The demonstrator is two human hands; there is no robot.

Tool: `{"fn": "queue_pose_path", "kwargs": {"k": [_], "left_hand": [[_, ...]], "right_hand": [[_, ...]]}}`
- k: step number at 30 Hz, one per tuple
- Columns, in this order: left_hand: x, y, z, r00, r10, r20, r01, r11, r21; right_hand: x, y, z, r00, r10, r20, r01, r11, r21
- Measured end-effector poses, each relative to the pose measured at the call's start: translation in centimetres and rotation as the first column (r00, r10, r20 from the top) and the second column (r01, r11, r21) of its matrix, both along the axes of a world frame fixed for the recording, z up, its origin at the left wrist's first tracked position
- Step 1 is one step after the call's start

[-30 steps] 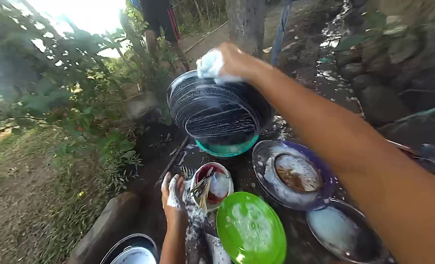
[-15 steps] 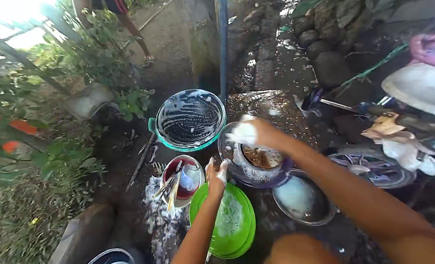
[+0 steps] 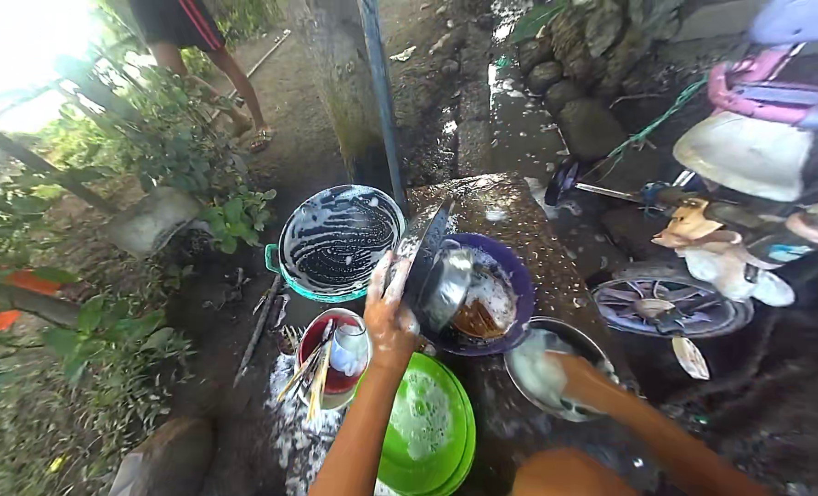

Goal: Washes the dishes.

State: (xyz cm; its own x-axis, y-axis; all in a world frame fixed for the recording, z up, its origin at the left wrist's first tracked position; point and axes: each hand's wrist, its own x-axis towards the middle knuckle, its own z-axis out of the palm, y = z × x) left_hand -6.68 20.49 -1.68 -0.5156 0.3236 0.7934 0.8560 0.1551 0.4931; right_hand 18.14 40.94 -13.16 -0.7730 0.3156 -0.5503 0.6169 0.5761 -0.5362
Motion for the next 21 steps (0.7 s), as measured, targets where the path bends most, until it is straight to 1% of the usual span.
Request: {"fn": "queue_pose_path", "kwargs": {"k": [1,2,3,4,5,6,7,8,9,10,11,12,13,14,15,16,17,18,19,20,21], "left_hand": [[-0.3,-0.8,0.7,0.999,0.016,-0.04,-0.014,0.999,0.039],[-0.5,-1.6,1.3,0.998,0.038,-0.05,-0.034,0.996,0.077],[-0.6,-2.3,1.7,0.998,0.059,-0.027,-0.056,0.992,0.116],[-0.5,-2.7,1.9,0.997,0.061,0.05,-0.068,0.984,0.166],[0.0,-2.9,2.1,0.983,0.042,0.181,-0.084,0.969,0.232],[0.5,-2.7,2.4,0.937,0.006,0.349,-0.12,0.945,0.306],[1.0,-2.4,2.7,0.855,-0.055,0.515,-0.165,0.913,0.372],[1.5,-2.1,2.8,0.749,-0.12,0.652,-0.221,0.882,0.417],[1.9,-1.9,2.6,0.643,-0.169,0.747,-0.269,0.863,0.427],[2.2,-1.7,2.2,0.562,-0.192,0.804,-0.294,0.862,0.412],[2.6,-1.6,1.7,0.509,-0.204,0.836,-0.292,0.873,0.391],[2.9,-1.7,1.3,0.475,-0.206,0.855,-0.282,0.885,0.37],[2.9,-1.9,1.1,0.459,-0.204,0.865,-0.28,0.89,0.358],[2.4,-2.5,0.9,0.452,-0.203,0.869,-0.295,0.885,0.36],[1.6,-3.5,0.7,0.452,-0.197,0.87,-0.318,0.876,0.363],[0.7,-5.0,0.8,0.453,-0.199,0.869,-0.334,0.866,0.372],[0.1,-6.6,1.0,0.453,-0.209,0.867,-0.335,0.861,0.383],[-0.1,-7.6,1.1,0.451,-0.221,0.865,-0.325,0.862,0.39],[0.1,-8.0,1.1,0.442,-0.227,0.868,-0.302,0.873,0.383],[0.7,-7.8,0.9,0.423,-0.229,0.877,-0.274,0.89,0.365],[1.5,-7.1,0.6,0.402,-0.228,0.887,-0.248,0.905,0.345]], "right_hand": [[0.0,0.8,1.9,0.993,-0.066,-0.101,0.061,0.997,-0.055],[-0.3,1.3,4.5,0.972,-0.132,-0.196,0.112,0.988,-0.106],[-1.0,1.3,7.2,0.937,-0.187,-0.294,0.151,0.978,-0.141],[-2.2,0.9,10.0,0.898,-0.238,-0.369,0.182,0.967,-0.18],[-4.2,0.4,12.2,0.855,-0.279,-0.437,0.202,0.956,-0.213],[-6.8,-0.2,13.6,0.806,-0.318,-0.499,0.216,0.943,-0.253],[-10.0,-0.8,14.5,0.748,-0.364,-0.555,0.225,0.926,-0.304],[-13.3,-1.4,14.7,0.695,-0.413,-0.588,0.228,0.903,-0.364],[-16.6,-2.2,14.7,0.67,-0.425,-0.609,0.215,0.896,-0.389],[-19.5,-3.4,14.7,0.686,-0.39,-0.614,0.179,0.908,-0.378],[-21.7,-5.1,14.6,0.732,-0.308,-0.608,0.116,0.936,-0.334],[-22.8,-7.3,14.0,0.776,-0.181,-0.604,0.023,0.965,-0.26],[-22.6,-9.6,13.2,0.791,-0.023,-0.612,-0.107,0.979,-0.176],[-21.1,-11.7,12.2,0.765,0.137,-0.63,-0.248,0.965,-0.091],[-19.2,-13.0,10.8,0.711,0.258,-0.654,-0.35,0.937,-0.012],[-17.3,-13.1,9.7,0.687,0.324,-0.65,-0.402,0.915,0.032],[-16.1,-11.8,8.8,0.713,0.364,-0.599,-0.408,0.91,0.067],[-16.1,-9.7,8.3,0.76,0.372,-0.532,-0.366,0.923,0.123],[-17.4,-7.5,8.3,0.81,0.338,-0.479,-0.286,0.941,0.18],[-19.3,-6.0,9.1,0.851,0.275,-0.448,-0.203,0.958,0.202],[-21.4,-5.7,10.1,0.859,0.203,-0.47,-0.12,0.972,0.201]]}}
